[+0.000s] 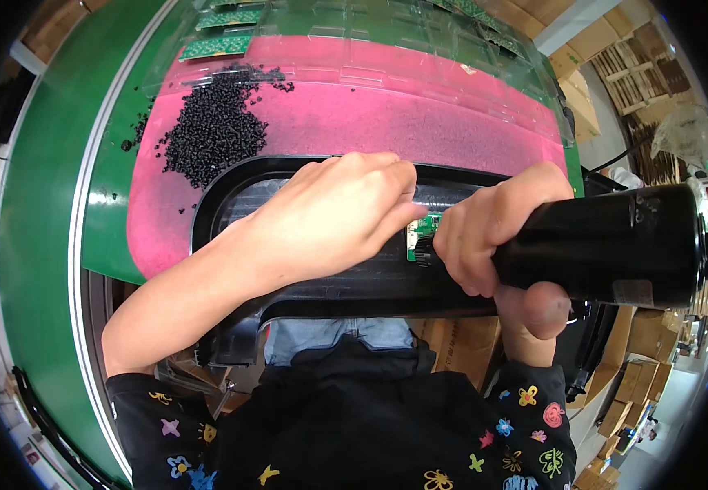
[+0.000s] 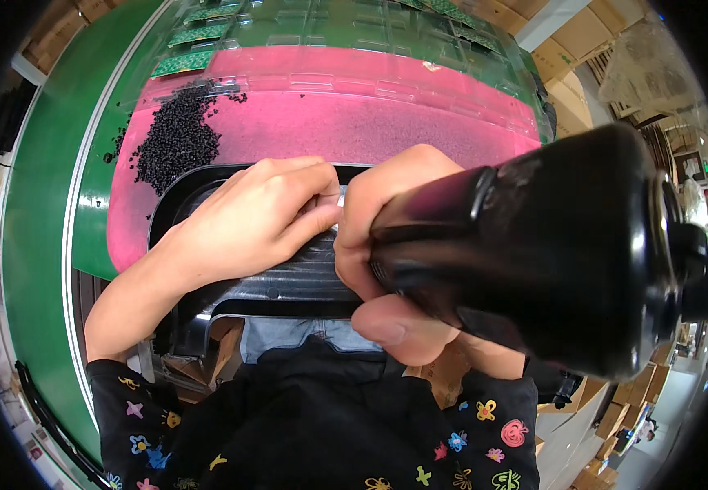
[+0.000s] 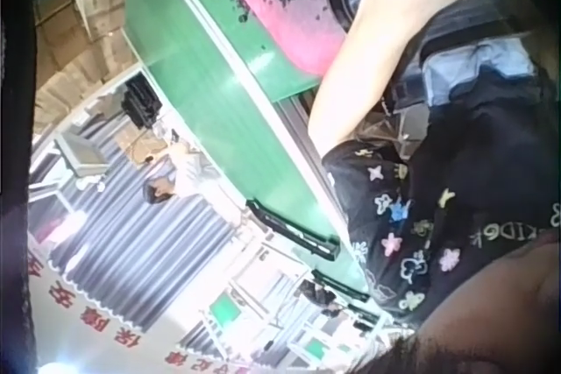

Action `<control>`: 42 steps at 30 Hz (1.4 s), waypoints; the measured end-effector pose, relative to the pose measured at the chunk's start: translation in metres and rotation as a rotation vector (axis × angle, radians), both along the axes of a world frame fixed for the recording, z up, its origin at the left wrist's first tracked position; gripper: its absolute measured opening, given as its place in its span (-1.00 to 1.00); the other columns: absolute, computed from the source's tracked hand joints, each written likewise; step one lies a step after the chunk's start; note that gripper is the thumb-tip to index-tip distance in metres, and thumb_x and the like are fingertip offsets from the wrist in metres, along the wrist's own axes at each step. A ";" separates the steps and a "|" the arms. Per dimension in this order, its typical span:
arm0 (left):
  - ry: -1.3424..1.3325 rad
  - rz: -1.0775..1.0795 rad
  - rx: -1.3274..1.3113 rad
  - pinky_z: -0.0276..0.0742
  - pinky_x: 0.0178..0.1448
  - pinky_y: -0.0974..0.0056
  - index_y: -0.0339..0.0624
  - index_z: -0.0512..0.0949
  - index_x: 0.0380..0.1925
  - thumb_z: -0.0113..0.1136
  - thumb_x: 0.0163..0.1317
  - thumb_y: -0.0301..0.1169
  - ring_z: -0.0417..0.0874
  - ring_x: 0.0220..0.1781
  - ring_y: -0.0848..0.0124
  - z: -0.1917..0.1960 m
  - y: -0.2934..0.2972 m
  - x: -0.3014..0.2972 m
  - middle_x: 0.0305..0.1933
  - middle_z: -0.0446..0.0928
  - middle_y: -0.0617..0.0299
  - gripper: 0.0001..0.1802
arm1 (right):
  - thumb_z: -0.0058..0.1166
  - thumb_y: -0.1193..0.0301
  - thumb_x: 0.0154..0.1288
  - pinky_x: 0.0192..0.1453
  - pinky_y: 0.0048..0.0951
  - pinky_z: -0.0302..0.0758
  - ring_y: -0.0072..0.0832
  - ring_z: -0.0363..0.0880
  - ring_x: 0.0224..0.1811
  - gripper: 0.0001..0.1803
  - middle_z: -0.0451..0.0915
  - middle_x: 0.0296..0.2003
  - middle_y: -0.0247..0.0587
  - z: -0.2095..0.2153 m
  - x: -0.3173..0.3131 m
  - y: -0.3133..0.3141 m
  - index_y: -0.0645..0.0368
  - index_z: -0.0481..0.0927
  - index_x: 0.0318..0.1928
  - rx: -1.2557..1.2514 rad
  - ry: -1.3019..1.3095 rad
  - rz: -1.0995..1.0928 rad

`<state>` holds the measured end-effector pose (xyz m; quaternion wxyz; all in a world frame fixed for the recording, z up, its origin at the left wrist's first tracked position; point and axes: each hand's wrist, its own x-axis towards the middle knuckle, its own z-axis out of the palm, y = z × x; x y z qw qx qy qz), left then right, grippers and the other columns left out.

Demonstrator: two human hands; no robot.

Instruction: Assembling PCB components into plastic housings using an electric screwdriver.

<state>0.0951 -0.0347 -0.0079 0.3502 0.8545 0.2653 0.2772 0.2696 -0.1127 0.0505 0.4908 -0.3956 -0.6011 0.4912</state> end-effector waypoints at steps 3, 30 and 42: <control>0.021 -0.068 0.005 0.49 -0.27 0.07 -0.37 0.50 -0.49 0.23 0.13 -0.45 0.59 -0.35 -0.04 -0.006 0.005 -0.002 -0.49 0.54 -0.03 -0.83 | 0.22 -0.12 0.11 -0.58 -0.54 0.26 -0.61 0.28 -0.74 -0.40 0.34 -0.69 -0.47 -0.005 -0.008 -0.002 0.10 0.32 -0.19 0.057 0.081 -0.101; 0.056 -0.271 0.072 0.52 0.01 0.14 -0.28 0.51 -0.11 0.33 0.04 -0.45 0.57 -0.03 0.14 0.001 -0.003 0.007 -0.08 0.56 0.09 -0.62 | 0.09 -0.08 0.17 -0.57 -0.55 0.29 -0.61 0.28 -0.76 -0.45 0.35 -0.68 -0.45 0.001 0.064 -0.012 0.13 0.29 -0.16 0.358 0.159 -0.092; 0.160 -0.301 0.319 0.53 -0.12 0.19 -0.22 0.53 -0.30 0.26 0.07 -0.44 0.56 -0.19 0.20 0.005 -0.013 0.011 -0.27 0.53 0.18 -0.81 | 0.09 0.10 0.15 -0.65 -0.57 0.22 -0.58 0.24 -0.74 -0.52 0.33 -0.68 -0.32 -0.014 0.068 -0.007 0.23 0.25 -0.19 0.312 0.319 -0.150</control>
